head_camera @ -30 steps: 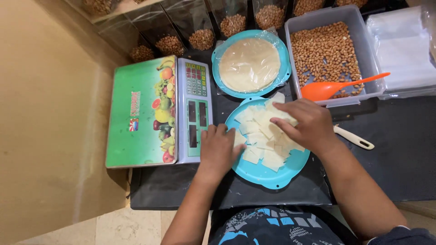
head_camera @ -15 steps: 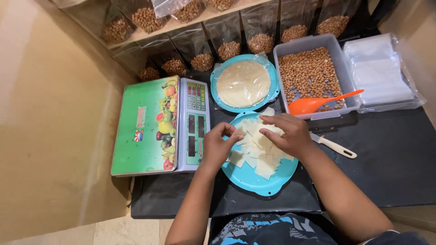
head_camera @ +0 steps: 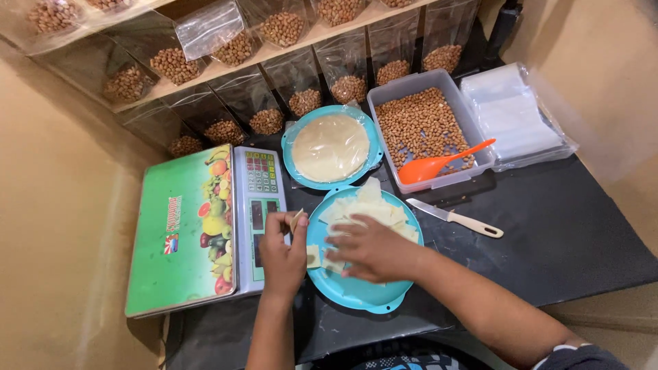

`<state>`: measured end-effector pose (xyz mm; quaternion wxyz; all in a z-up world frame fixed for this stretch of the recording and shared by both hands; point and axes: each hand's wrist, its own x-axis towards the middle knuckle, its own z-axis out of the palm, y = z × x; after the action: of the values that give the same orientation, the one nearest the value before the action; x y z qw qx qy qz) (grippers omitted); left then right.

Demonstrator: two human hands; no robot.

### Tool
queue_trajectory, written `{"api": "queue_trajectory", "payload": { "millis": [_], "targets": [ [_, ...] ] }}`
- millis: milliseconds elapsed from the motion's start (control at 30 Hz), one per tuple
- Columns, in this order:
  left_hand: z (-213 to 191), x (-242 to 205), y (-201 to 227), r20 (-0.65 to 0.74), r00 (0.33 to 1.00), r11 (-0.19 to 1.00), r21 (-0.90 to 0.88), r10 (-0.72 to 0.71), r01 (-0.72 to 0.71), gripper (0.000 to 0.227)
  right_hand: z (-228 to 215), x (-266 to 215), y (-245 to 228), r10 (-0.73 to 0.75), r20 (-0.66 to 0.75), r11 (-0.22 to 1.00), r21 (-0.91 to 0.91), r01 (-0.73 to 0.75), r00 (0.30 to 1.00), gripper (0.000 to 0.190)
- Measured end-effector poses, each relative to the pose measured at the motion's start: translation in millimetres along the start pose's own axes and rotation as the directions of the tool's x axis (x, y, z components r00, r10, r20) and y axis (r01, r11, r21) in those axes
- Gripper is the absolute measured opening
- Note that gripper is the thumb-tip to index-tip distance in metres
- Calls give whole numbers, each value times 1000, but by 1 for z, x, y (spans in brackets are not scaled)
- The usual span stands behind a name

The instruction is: The recorder is separating thin square pastry wrappers one by one on a blue plate.

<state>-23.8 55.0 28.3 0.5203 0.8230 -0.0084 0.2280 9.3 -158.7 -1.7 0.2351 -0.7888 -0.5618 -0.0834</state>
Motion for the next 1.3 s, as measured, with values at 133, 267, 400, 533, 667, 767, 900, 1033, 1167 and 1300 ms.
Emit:
{"api": "queue_trajectory", "payload": {
  "millis": [133,267,400,533,667,767,900,1033,1167,1300],
  "targets": [
    [-9,-13,-14,-7,996,987,-137,-89,87,16,19,1,-7,-13,166,1000,-4,14,986,38],
    [-20,-20,-13,25,999,969,245,-41,34,15,21,-3,7,90,141,996,-1,-91,986,44],
    [-22,-26,-13,185,982,880,458,42,-124,25,5,-5,17,187,122,982,-63,-180,975,42],
    [-18,-28,-13,248,962,811,582,-114,-54,21,-5,-5,19,214,33,977,-16,-214,976,41],
    [-15,-23,-10,306,946,725,627,110,-287,32,-15,-6,21,277,-131,952,-94,-290,952,37],
    [-13,-22,-20,343,926,700,622,159,-351,29,-15,-7,25,315,-108,943,-75,-324,943,37],
    [-14,-18,-19,316,949,750,631,-17,-197,22,-6,-4,21,270,-49,962,-18,-271,962,39],
    [-15,-8,-12,267,962,821,536,56,-197,28,-4,-1,18,186,29,980,68,-188,982,38],
    [-13,-3,-17,244,915,946,139,-320,294,29,-2,1,17,141,31,985,93,-143,990,32],
    [-12,-3,-23,247,897,882,-213,-367,420,31,-10,6,14,83,-29,989,123,-79,996,40]
  ]
}}
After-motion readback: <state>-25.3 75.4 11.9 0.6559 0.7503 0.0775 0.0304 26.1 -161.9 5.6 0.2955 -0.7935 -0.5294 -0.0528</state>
